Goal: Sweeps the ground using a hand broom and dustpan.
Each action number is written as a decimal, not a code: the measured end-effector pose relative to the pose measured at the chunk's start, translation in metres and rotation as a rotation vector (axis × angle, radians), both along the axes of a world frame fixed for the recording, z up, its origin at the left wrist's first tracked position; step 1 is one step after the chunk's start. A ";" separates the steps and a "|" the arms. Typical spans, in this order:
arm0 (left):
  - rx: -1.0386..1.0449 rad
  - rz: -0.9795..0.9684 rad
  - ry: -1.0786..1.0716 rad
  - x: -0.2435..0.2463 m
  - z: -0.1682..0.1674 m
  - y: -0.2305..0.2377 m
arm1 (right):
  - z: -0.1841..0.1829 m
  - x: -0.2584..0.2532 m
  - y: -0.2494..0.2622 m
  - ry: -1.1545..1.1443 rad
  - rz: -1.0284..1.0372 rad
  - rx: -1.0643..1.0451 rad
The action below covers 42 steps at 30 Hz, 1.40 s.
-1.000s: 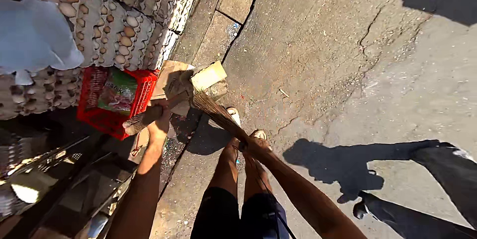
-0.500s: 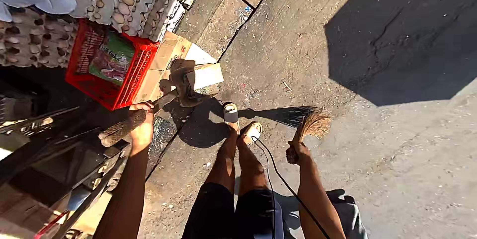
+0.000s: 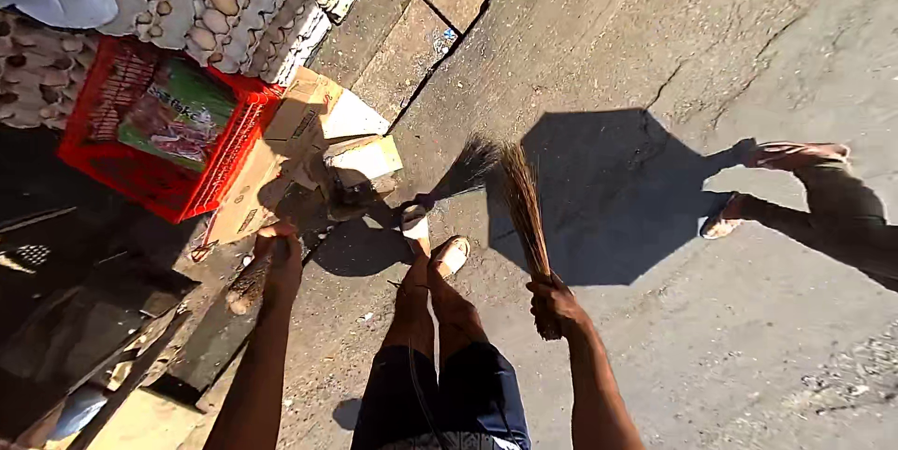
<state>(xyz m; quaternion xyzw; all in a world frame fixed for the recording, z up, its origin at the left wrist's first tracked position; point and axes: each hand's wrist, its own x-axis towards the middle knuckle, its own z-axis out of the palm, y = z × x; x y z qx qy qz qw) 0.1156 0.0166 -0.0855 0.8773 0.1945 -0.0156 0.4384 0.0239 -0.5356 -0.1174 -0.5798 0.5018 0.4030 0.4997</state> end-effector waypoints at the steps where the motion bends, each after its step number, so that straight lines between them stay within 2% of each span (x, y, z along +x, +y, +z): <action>1: 0.020 -0.019 -0.009 -0.001 -0.001 0.002 | -0.021 0.007 -0.003 0.023 -0.088 -0.099; 3: 0.050 -0.026 -0.044 -0.001 -0.005 0.004 | -0.074 0.031 0.016 0.098 -0.071 -0.142; 5: 0.021 0.008 -0.109 0.004 -0.009 0.005 | -0.104 0.063 0.070 0.125 0.181 0.039; 6: -0.021 0.043 -0.155 0.007 -0.010 0.006 | -0.101 0.078 0.102 0.098 0.305 0.136; 8: -0.092 0.114 -0.209 0.009 -0.004 0.004 | -0.064 0.097 0.142 0.019 0.483 0.276; 10: -0.132 0.167 -0.257 0.024 0.001 0.000 | -0.013 0.134 0.142 -0.070 0.603 0.346; 12: -0.132 0.249 -0.274 0.035 0.010 -0.006 | 0.036 0.176 0.118 -0.152 0.707 0.353; 15: -0.113 0.354 -0.300 0.059 0.023 -0.017 | 0.084 0.248 0.057 -0.185 0.730 0.176; 18: -0.096 0.429 -0.289 0.092 0.031 -0.035 | 0.113 0.331 -0.026 -0.189 0.675 -0.049; 20: -0.089 0.463 -0.305 0.119 0.030 -0.050 | 0.128 0.396 -0.084 -0.195 0.708 -0.195; 23: -0.054 0.502 -0.292 0.175 0.019 -0.075 | 0.138 0.526 -0.168 -0.220 0.752 -0.370; 25: -0.030 0.531 -0.208 0.210 0.017 -0.100 | 0.123 0.621 -0.221 -0.251 0.743 -0.439; 27: -0.018 0.555 -0.170 0.256 0.009 -0.124 | 0.078 0.728 -0.261 -0.333 0.702 -0.471; 29: 0.015 0.535 -0.158 0.293 0.007 -0.143 | 0.003 0.810 -0.279 -0.372 0.585 -0.473; 31: 0.034 0.541 -0.166 0.337 -0.001 -0.167 | -0.085 0.878 -0.250 -0.361 0.481 -0.447; 33: 0.030 0.558 -0.152 0.377 -0.007 -0.194 | -0.156 0.887 -0.181 -0.277 0.560 -0.340; 34: 0.043 0.568 -0.128 0.391 -0.009 -0.207 | -0.171 0.873 -0.135 -0.215 0.696 -0.240; 35: 0.064 0.567 -0.109 0.403 -0.010 -0.218 | -0.170 0.854 -0.083 -0.155 0.867 -0.134; 37: 0.111 0.520 -0.081 0.419 -0.014 -0.237 | -0.148 0.799 0.001 -0.094 1.115 0.084; 38: 0.129 0.494 -0.066 0.421 -0.013 -0.247 | -0.135 0.765 0.021 -0.080 1.169 0.156; 40: 0.147 0.475 -0.023 0.424 -0.014 -0.266 | -0.086 0.729 0.024 -0.052 1.225 0.256; 42: 0.175 0.506 0.027 0.431 -0.015 -0.277 | -0.035 0.736 -0.010 -0.040 1.272 0.312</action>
